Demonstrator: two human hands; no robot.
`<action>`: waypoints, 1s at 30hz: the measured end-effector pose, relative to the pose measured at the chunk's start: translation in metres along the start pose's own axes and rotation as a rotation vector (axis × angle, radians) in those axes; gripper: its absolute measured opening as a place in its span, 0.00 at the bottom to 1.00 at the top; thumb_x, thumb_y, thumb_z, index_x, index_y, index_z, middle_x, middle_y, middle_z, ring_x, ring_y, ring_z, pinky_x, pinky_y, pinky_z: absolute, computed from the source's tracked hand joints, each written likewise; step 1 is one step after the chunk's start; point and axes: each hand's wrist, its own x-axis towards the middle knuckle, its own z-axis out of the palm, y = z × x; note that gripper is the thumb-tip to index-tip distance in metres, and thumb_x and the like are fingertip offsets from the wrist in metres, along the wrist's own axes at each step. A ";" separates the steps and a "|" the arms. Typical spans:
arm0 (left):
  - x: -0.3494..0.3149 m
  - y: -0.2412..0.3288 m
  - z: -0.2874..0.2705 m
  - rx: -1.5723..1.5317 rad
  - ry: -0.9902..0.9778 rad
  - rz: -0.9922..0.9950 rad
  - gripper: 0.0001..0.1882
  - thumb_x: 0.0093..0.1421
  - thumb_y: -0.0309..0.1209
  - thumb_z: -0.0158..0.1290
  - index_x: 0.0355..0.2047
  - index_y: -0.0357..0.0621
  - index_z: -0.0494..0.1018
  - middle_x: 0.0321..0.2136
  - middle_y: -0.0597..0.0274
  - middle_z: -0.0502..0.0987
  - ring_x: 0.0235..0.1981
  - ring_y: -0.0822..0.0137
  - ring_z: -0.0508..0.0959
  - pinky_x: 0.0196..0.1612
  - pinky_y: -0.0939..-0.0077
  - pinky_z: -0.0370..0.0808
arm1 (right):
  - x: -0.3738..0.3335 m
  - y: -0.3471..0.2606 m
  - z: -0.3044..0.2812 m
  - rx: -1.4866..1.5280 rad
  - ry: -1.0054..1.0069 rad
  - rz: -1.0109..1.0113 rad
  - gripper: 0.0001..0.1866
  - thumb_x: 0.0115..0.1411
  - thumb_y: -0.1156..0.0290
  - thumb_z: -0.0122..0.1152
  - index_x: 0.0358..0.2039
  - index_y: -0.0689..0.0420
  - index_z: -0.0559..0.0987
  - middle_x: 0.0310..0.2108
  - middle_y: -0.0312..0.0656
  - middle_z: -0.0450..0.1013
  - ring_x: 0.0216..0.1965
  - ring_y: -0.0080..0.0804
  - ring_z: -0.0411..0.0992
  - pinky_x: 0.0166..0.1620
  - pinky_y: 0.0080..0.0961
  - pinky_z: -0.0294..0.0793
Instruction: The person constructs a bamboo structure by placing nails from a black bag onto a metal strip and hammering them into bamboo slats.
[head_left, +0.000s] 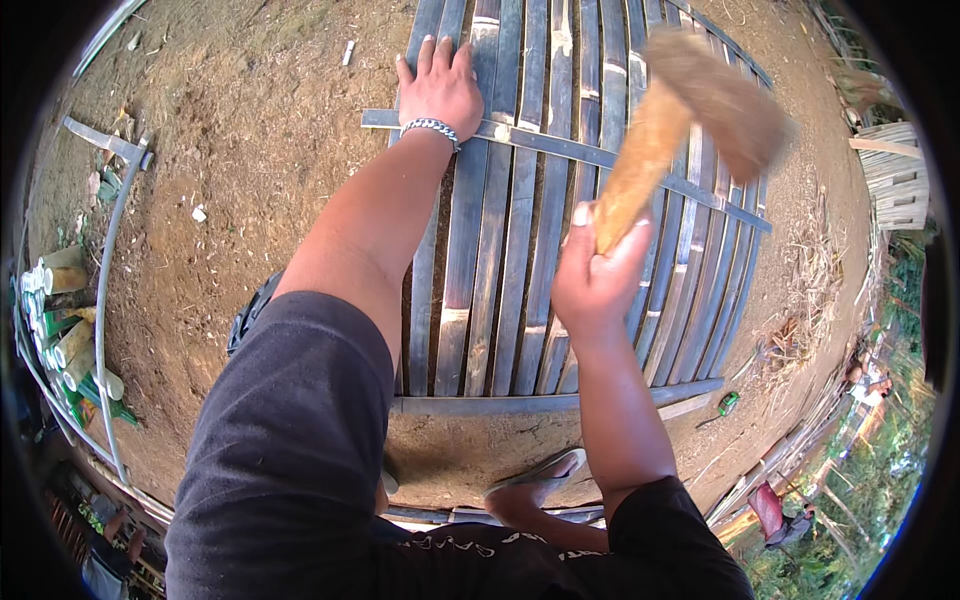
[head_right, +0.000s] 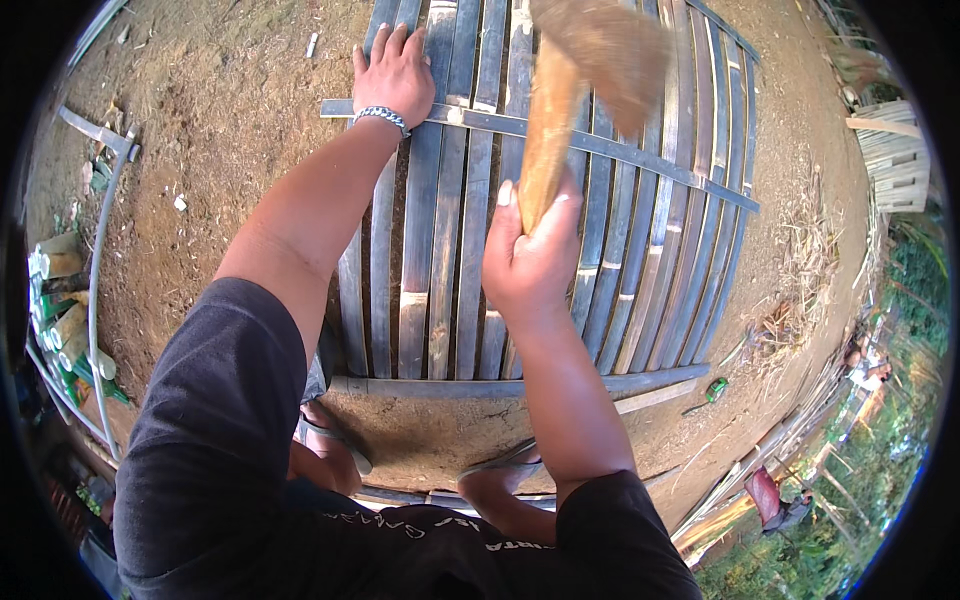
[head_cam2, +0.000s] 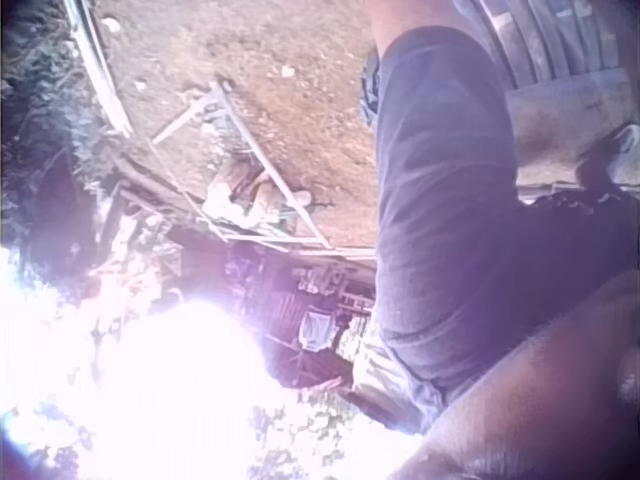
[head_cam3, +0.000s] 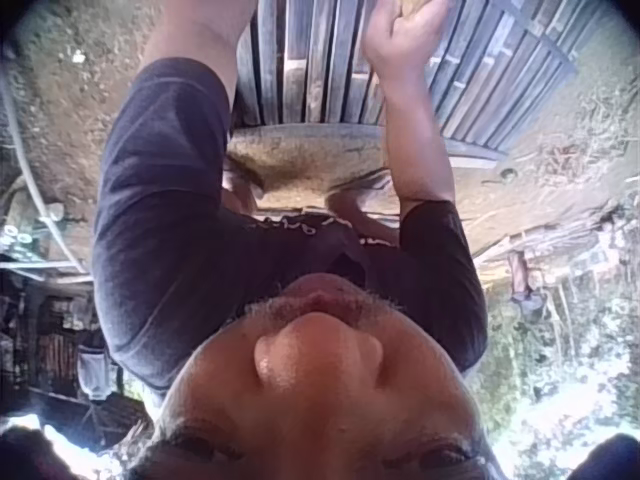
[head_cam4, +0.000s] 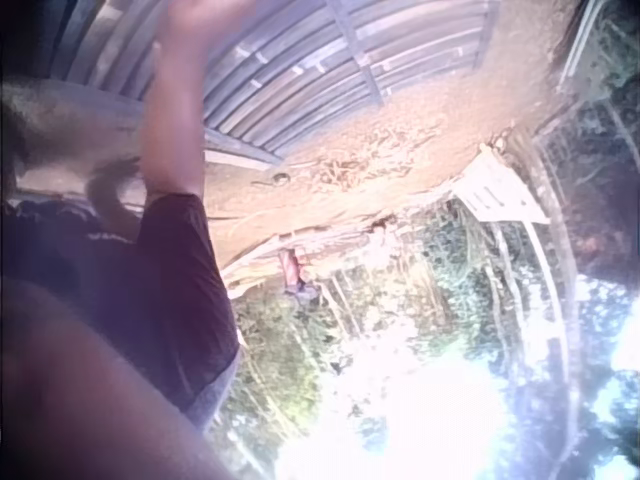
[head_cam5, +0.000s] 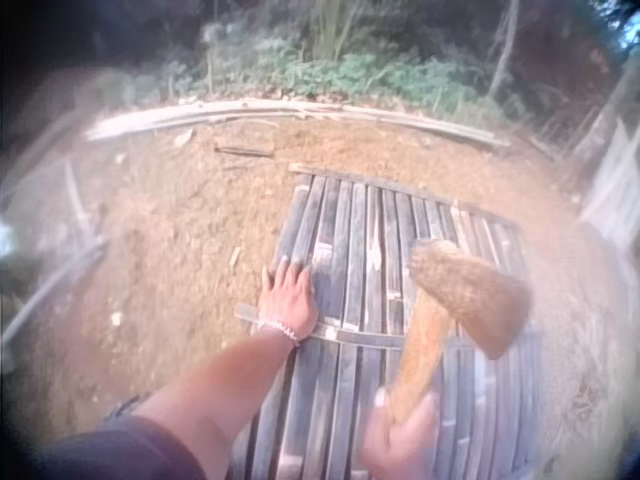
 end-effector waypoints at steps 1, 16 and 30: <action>-0.002 -0.001 -0.003 -0.025 -0.002 0.038 0.21 0.67 0.36 0.45 0.60 0.53 0.69 0.66 0.63 0.67 0.72 0.57 0.58 0.73 0.43 0.52 | 0.005 0.006 0.001 0.076 0.039 -0.036 0.26 0.69 0.71 0.55 0.63 0.66 0.61 0.42 0.59 0.74 0.40 0.52 0.78 0.43 0.38 0.76; -0.001 -0.007 -0.003 -0.105 -0.008 0.119 0.19 0.64 0.33 0.47 0.55 0.53 0.71 0.61 0.66 0.72 0.69 0.59 0.62 0.72 0.49 0.55 | 0.065 0.068 -0.018 -0.062 -0.548 0.542 0.32 0.67 0.66 0.59 0.69 0.56 0.61 0.31 0.43 0.78 0.22 0.28 0.75 0.29 0.29 0.76; -0.002 -0.004 0.004 -0.164 0.098 -0.113 0.27 0.61 0.31 0.47 0.63 0.47 0.65 0.60 0.55 0.72 0.69 0.55 0.62 0.72 0.50 0.54 | 0.169 0.107 -0.014 -0.744 -0.568 -0.032 0.28 0.62 0.64 0.63 0.63 0.49 0.69 0.56 0.51 0.73 0.55 0.54 0.73 0.57 0.47 0.74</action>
